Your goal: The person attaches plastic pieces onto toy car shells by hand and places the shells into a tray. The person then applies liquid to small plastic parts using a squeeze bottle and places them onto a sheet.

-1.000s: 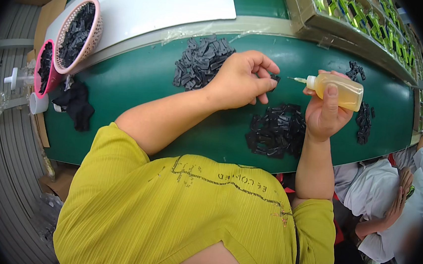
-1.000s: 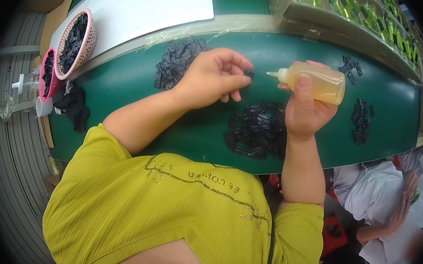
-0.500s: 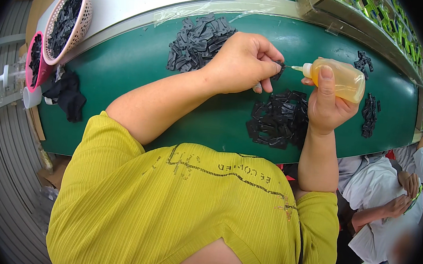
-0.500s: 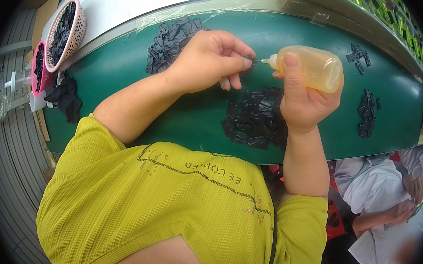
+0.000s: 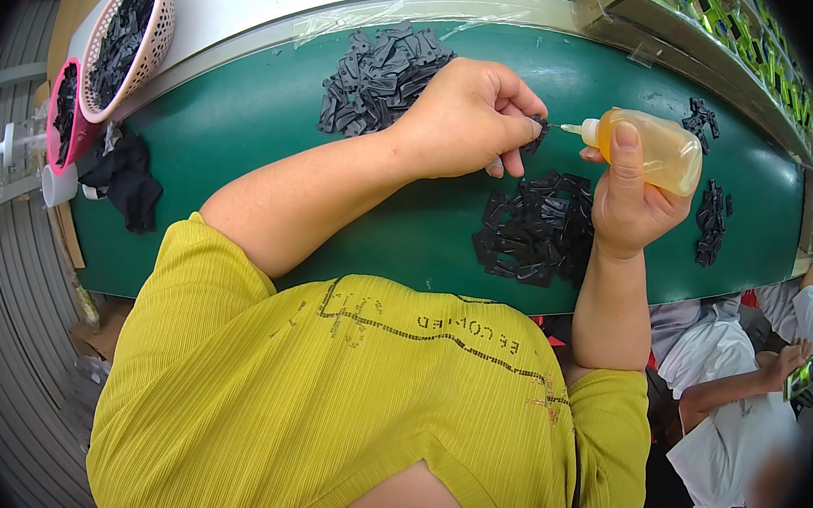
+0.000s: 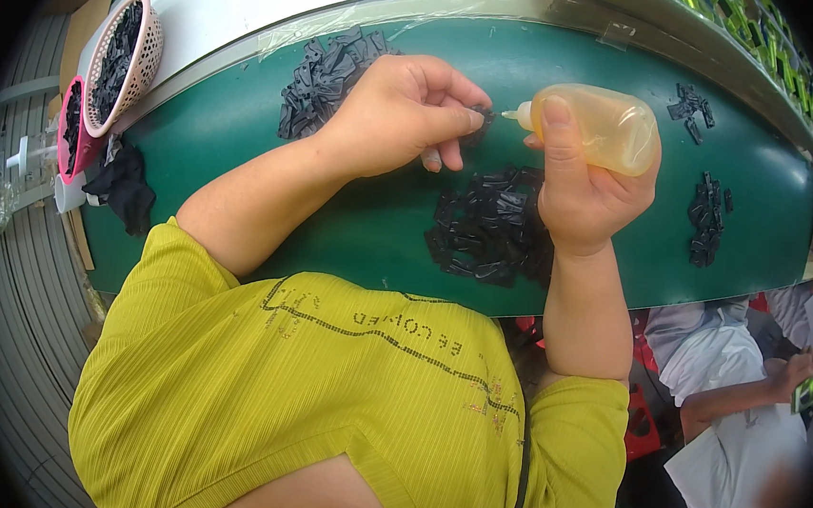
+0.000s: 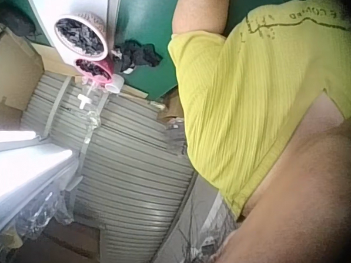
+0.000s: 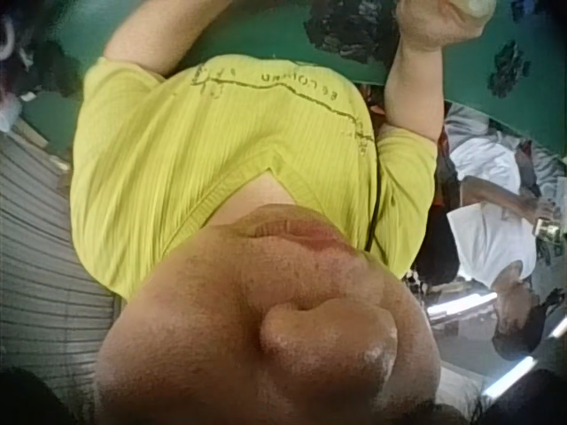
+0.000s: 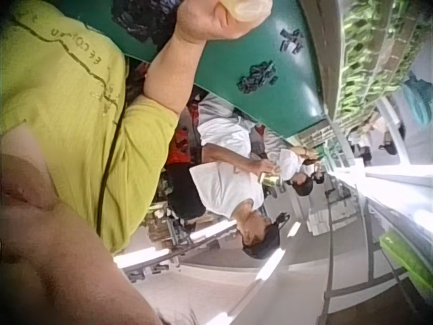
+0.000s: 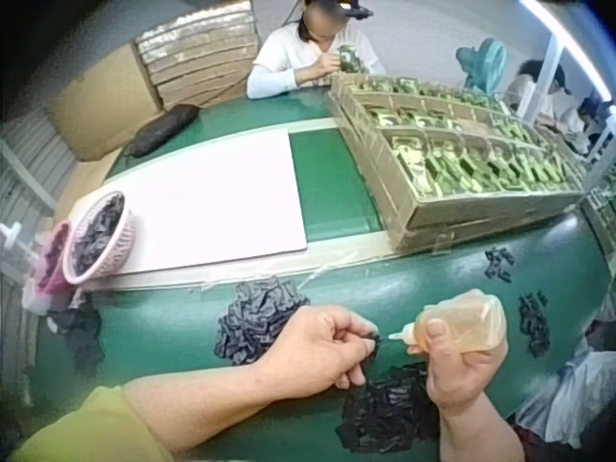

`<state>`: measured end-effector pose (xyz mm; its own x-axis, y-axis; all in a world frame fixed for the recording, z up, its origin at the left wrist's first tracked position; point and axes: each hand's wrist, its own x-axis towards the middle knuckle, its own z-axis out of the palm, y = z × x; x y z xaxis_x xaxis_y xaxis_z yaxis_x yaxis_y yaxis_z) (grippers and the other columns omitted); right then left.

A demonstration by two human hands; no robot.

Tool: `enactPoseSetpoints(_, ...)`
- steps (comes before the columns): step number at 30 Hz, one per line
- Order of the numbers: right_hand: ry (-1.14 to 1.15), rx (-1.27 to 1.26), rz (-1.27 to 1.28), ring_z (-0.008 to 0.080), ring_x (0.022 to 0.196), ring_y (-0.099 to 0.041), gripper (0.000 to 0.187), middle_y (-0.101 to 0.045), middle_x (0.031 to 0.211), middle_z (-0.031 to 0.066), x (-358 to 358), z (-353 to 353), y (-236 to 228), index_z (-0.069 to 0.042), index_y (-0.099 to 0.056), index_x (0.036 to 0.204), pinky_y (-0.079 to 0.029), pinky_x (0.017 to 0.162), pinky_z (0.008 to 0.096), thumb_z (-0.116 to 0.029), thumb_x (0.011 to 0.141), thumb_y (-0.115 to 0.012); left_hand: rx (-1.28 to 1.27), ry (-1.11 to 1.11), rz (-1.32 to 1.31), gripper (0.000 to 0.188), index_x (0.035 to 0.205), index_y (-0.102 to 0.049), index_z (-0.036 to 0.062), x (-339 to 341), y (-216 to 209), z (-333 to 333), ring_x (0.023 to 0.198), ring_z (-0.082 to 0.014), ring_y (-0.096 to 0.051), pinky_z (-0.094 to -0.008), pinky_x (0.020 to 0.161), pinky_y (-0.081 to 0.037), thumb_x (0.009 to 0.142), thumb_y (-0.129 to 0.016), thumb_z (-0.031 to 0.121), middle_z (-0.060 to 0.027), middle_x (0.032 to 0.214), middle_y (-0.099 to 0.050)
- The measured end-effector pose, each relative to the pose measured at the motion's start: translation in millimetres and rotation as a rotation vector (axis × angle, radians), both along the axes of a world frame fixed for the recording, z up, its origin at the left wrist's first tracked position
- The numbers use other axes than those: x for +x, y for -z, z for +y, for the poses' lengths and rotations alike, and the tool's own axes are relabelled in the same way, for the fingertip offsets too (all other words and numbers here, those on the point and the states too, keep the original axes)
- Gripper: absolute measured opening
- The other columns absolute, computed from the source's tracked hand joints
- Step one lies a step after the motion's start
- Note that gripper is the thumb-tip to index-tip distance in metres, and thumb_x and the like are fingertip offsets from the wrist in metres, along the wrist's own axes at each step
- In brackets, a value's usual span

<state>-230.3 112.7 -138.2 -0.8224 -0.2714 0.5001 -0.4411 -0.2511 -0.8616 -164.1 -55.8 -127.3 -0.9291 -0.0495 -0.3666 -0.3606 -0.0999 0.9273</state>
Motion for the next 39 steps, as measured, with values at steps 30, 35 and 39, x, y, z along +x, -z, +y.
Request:
enactPoseSetpoints(30,-0.119,-0.053,-0.135,0.0152,0.065,-0.063,0.014,-0.063,0.085,0.0108,4.7,2.8,-0.9,0.004,-0.059,0.095,-0.054,0.051,0.0239,-0.001,0.084,-0.067,0.004,-0.031,-0.007,0.02,0.098,-0.062,-0.0078,-2.0,-3.3,-2.2,0.056,-0.0126,-0.064,-0.0225,0.049,-0.049,0.083,-0.063,0.007,-0.0098,0.072,-0.065)
enactPoseSetpoints(35,-0.113,-0.002,-0.111,0.0135,0.066,-0.063,0.015,-0.063,0.085,0.0099,6.9,2.5,-0.9,0.004,-0.059,0.094,-0.054,0.052,0.0219,-0.002,0.083,-0.068,0.005,-0.038,-0.009,0.021,0.097,-0.062,-0.0077,-0.6,-3.5,-0.5,0.056,-0.0126,-0.064,-0.0225,0.049,-0.05,0.083,-0.063,0.007,-0.0098,0.073,-0.066)
enactPoseSetpoints(39,-0.113,0.015,-0.108,0.0136,0.066,-0.063,0.014,-0.063,0.085,0.0096,7.7,3.0,-0.5,0.004,-0.06,0.093,-0.054,0.053,0.0221,-0.002,0.083,-0.068,-0.003,-0.036,-0.003,0.021,0.097,-0.062,-0.0079,0.0,-3.2,-0.2,0.056,-0.0127,-0.064,-0.0225,0.049,-0.049,0.083,-0.063,0.007,-0.0099,0.073,-0.066)
